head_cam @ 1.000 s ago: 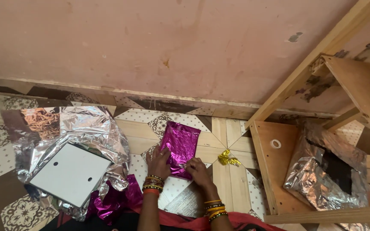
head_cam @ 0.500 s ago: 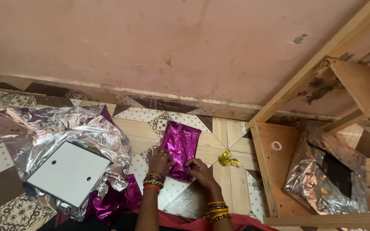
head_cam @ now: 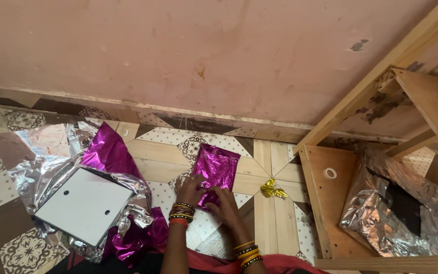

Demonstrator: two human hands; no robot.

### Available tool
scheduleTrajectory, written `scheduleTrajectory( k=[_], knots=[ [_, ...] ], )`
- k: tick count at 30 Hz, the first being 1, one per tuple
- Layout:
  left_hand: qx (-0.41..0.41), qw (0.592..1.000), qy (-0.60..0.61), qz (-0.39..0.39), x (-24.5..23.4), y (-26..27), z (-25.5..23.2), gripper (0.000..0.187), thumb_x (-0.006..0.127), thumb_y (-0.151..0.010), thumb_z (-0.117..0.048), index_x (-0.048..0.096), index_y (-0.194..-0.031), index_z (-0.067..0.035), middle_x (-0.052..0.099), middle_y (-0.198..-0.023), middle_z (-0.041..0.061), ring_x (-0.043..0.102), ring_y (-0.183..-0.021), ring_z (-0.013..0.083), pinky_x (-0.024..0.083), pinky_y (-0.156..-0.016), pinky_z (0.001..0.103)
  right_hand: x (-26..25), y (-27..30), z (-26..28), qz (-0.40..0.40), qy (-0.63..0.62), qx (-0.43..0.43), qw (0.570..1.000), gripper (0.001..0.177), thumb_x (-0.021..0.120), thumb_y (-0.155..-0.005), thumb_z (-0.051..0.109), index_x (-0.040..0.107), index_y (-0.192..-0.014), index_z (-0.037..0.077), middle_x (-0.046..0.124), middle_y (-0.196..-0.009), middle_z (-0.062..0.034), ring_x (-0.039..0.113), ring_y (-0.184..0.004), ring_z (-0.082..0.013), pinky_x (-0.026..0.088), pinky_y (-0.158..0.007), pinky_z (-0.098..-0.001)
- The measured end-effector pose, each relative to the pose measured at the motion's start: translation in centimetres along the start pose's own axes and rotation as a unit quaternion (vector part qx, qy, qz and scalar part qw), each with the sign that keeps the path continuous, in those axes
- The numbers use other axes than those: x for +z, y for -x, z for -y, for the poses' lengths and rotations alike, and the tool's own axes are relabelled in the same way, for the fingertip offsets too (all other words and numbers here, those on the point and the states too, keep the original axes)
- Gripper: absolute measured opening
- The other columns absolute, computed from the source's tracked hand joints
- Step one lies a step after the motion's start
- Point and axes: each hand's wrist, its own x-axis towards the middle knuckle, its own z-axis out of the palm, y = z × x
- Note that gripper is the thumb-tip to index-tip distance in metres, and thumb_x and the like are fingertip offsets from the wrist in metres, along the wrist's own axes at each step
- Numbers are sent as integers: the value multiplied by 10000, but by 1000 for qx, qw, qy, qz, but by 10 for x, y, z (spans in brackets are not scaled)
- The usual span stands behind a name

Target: The person wraps a small rectangular item with shiny pink wrapping paper. They fold the paper edges, crease the folds, and smooth the surface to secure the wrap around the item.

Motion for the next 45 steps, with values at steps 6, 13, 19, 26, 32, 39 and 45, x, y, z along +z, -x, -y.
scheduleTrajectory(
  k=[6, 13, 19, 26, 32, 39, 45],
  knots=[
    [-32, 988, 144, -38, -9, -4, 20, 467, 571, -910, 37, 720, -1254, -240, 761, -1132, 104, 756, -997, 245, 621, -921, 407, 0, -13, -1, 12, -63, 26, 998, 445, 848, -834, 178, 717, -1253, 108, 706, -979, -122, 658, -874, -224, 567, -803, -371],
    [53, 995, -11, -87, 2, -14, 25, 371, 651, -819, 11, 792, -1082, -209, 745, -1086, 122, 643, -1033, 327, 478, -908, 496, 13, -25, 8, 10, -38, 48, 998, 446, 832, -825, 179, 729, -1258, 142, 728, -1001, -99, 656, -848, -231, 569, -781, -363],
    [17, 998, -61, -18, -7, -24, 19, 381, 630, -858, -25, 776, -1121, -260, 766, -1045, 16, 575, -1110, 256, 399, -962, 449, 25, -34, 5, 20, -137, 117, 984, 494, 769, -855, 94, 652, -1332, 146, 704, -1158, -30, 702, -1039, -166, 606, -880, -313],
    [7, 999, -18, 42, -24, -36, 8, 226, 716, -863, -102, 812, -1026, -225, 777, -1032, 41, 608, -1080, 257, 456, -1022, 439, 24, -48, -1, 38, -198, 138, 970, 569, 811, -819, 18, 625, -1345, 132, 707, -1036, -38, 658, -939, -165, 569, -793, -285],
    [-65, 995, 64, 44, -32, -33, 5, 222, 728, -855, -75, 820, -1017, -196, 741, -1026, 128, 719, -966, 268, 572, -971, 393, 20, -52, 4, 78, -225, 228, 944, 415, 714, -900, 51, 578, -1283, 132, 712, -946, -10, 664, -874, -121, 514, -715, -281],
    [-49, 996, 49, 61, -39, -34, 7, 317, 770, -816, -123, 775, -1121, -213, 725, -1024, 119, 698, -979, 275, 551, -980, 400, 30, -50, -18, 67, -283, 208, 934, 278, 660, -954, 35, 532, -1193, 103, 705, -914, -34, 641, -864, -132, 507, -798, -304],
    [-15, 991, -53, 125, -26, -46, 10, 208, 681, -908, -218, 777, -1089, -257, 768, -1072, 12, 598, -1107, 236, 441, -1029, 421, 38, -47, -36, 65, -319, 79, 942, 102, 673, -957, 6, 619, -1042, 22, 667, -1001, -50, 651, -946, -139, 546, -872, -301]
  ],
)
